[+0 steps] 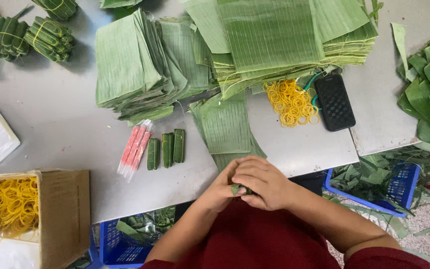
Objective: The person wraps pink food sticks in green leaves and secures them with rubber bands at a production table.
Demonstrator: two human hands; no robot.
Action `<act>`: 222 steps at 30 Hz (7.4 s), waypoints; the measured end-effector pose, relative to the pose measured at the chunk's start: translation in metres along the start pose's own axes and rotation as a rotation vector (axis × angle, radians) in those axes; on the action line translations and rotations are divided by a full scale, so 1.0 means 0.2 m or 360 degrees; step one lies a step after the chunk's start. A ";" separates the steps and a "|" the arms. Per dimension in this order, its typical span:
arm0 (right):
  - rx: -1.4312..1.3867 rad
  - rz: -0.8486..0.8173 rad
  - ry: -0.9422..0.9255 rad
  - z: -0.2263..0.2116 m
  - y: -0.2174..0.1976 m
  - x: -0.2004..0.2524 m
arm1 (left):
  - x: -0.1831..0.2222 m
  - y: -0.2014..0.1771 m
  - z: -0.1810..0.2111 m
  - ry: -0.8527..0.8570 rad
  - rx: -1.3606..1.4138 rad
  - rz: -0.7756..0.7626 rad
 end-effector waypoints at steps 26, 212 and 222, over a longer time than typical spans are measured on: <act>-0.2019 0.0256 0.1221 0.46 0.24 0.33 | 0.00 0.27 0.36 0.0010 -0.2651 -0.0058; 0.0013 -0.0449 -0.0061 -0.01 -0.03 -0.22 | 0.01 -0.23 0.05 -0.0029 0.0462 0.0715; 0.0597 -0.0324 0.1014 0.38 0.07 0.12 | -0.01 0.05 0.24 -0.0610 -0.1823 0.0035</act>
Point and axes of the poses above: each hand's wrist, its own x-axis away from the middle knuckle, its own y-axis out of the palm, z = x × y, the point moved 7 cm from there along -x, towards the middle knuckle, and after that the axes turned 14 degrees about -z, right-handed, at the moved point
